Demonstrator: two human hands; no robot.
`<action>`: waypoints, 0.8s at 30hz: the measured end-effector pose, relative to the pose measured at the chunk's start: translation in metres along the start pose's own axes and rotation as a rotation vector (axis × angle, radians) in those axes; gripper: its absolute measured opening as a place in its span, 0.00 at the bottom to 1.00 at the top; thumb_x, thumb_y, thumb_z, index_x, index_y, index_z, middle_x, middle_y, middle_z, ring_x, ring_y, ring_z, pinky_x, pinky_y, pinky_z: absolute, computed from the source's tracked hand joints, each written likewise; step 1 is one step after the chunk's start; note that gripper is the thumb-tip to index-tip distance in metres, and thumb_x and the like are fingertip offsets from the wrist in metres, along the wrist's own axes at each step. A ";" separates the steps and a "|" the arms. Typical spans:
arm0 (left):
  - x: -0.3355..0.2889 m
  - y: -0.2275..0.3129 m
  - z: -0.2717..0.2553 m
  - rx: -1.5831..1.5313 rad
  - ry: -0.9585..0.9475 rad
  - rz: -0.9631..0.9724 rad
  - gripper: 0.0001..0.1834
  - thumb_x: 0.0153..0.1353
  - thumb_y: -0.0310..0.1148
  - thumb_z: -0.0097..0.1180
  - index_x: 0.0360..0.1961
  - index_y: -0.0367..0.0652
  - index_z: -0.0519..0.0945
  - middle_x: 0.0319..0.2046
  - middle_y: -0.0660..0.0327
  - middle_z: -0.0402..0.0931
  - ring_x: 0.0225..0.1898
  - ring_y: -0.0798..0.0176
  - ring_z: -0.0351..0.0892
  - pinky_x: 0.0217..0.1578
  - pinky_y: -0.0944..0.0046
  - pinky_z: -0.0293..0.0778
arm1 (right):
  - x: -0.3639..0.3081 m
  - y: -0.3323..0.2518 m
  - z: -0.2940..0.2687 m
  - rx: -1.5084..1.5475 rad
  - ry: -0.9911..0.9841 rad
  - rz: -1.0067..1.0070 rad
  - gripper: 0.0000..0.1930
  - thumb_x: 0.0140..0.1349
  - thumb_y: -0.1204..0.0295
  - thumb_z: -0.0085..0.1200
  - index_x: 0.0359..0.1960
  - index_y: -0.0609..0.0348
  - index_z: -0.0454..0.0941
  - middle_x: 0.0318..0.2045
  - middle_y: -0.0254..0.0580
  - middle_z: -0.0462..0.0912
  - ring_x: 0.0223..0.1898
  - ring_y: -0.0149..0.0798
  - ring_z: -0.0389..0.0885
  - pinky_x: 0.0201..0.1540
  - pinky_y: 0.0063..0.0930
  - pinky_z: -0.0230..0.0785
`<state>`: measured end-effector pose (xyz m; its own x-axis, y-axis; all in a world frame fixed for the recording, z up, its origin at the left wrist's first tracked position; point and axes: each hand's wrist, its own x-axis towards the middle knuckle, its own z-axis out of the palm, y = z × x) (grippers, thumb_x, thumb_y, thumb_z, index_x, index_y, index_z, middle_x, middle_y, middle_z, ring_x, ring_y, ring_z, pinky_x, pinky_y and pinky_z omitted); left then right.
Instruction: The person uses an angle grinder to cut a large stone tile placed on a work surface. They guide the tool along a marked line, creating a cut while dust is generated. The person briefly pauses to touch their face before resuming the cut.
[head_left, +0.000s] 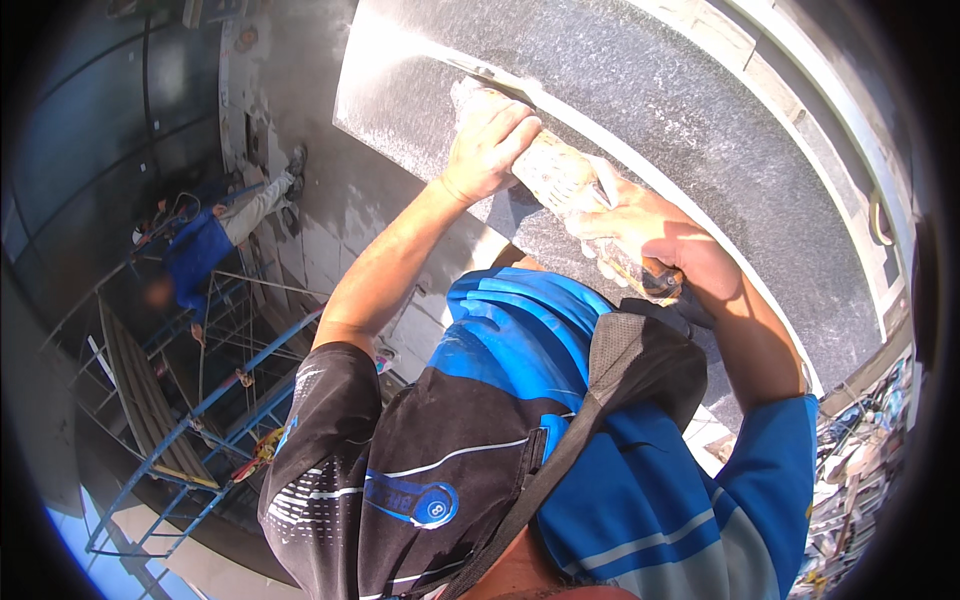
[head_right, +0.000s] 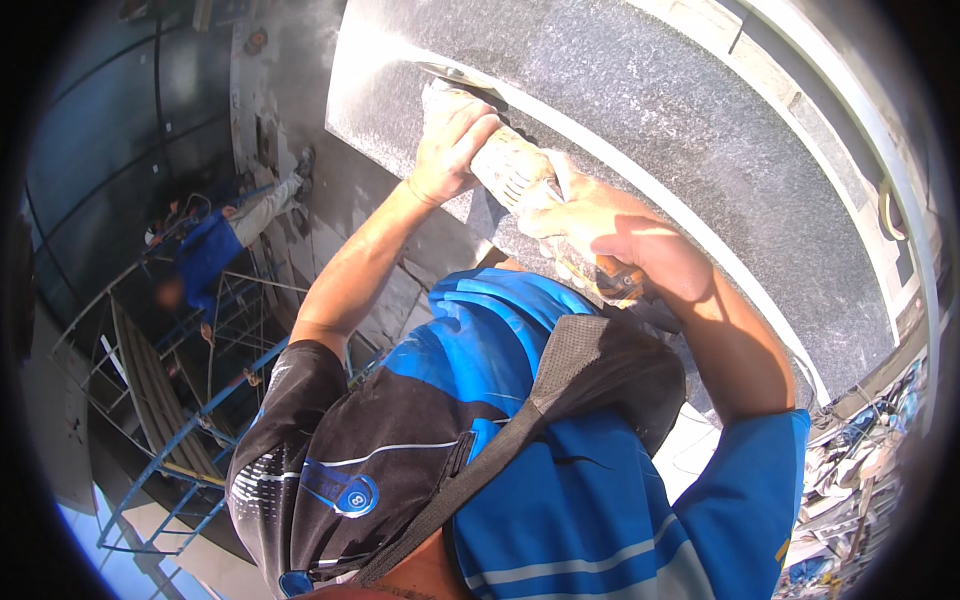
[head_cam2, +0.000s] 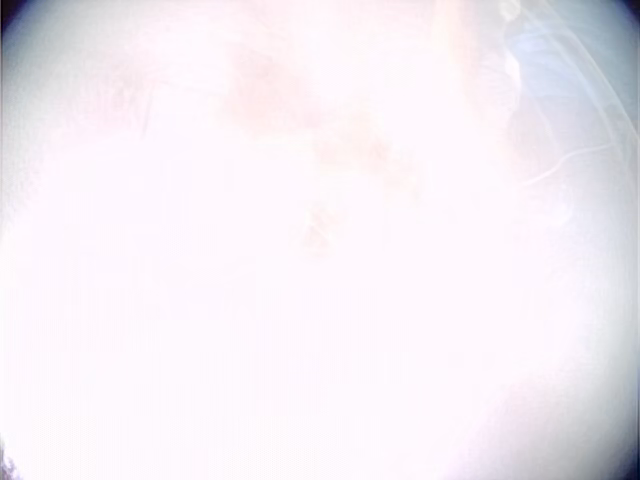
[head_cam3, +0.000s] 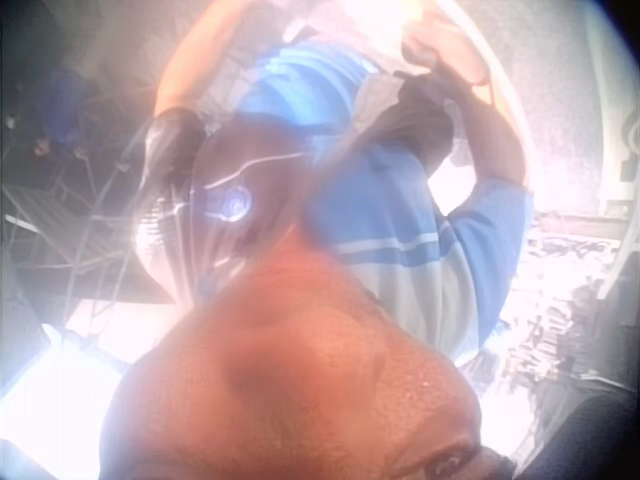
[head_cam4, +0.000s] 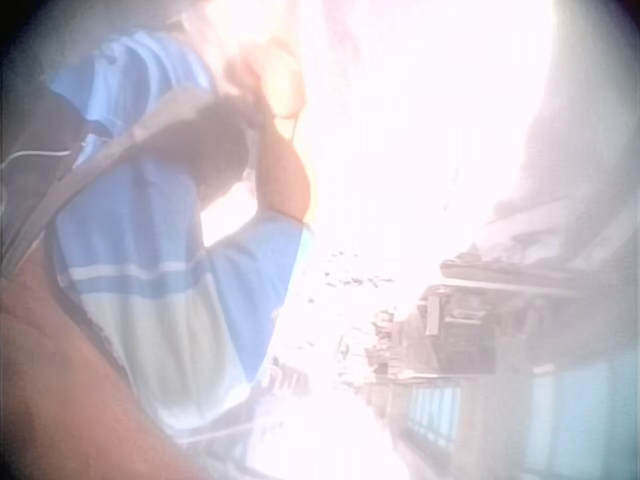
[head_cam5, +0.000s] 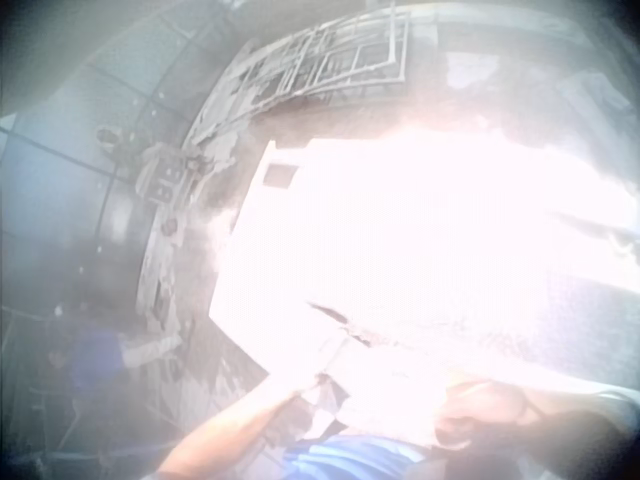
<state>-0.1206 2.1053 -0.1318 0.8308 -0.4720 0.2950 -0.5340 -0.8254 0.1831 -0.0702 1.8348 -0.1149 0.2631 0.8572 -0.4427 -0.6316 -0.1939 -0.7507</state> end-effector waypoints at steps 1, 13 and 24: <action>-0.002 -0.003 -0.001 0.005 -0.011 -0.005 0.28 0.42 0.36 0.71 0.47 0.41 0.80 0.48 0.55 0.79 0.52 0.49 0.80 0.55 0.49 0.72 | 0.005 0.001 0.000 -0.018 0.004 0.010 0.37 0.63 0.71 0.64 0.70 0.60 0.58 0.38 0.43 0.81 0.30 0.33 0.79 0.34 0.27 0.75; -0.011 -0.043 -0.005 0.020 0.002 -0.020 0.28 0.43 0.35 0.71 0.47 0.39 0.79 0.46 0.55 0.79 0.49 0.49 0.79 0.53 0.50 0.72 | 0.055 -0.002 0.009 -0.007 0.005 0.068 0.36 0.64 0.71 0.64 0.70 0.56 0.58 0.36 0.43 0.81 0.25 0.33 0.79 0.29 0.28 0.76; 0.002 -0.007 -0.006 0.019 0.002 0.006 0.29 0.40 0.35 0.72 0.47 0.39 0.79 0.46 0.55 0.79 0.50 0.49 0.79 0.54 0.48 0.72 | 0.010 -0.008 -0.001 0.048 -0.026 0.006 0.35 0.64 0.71 0.63 0.69 0.56 0.59 0.36 0.43 0.81 0.25 0.33 0.79 0.28 0.28 0.76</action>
<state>-0.1163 2.1122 -0.1268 0.8272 -0.4766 0.2977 -0.5360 -0.8283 0.1632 -0.0621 1.8449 -0.1138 0.2400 0.8684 -0.4338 -0.6679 -0.1766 -0.7230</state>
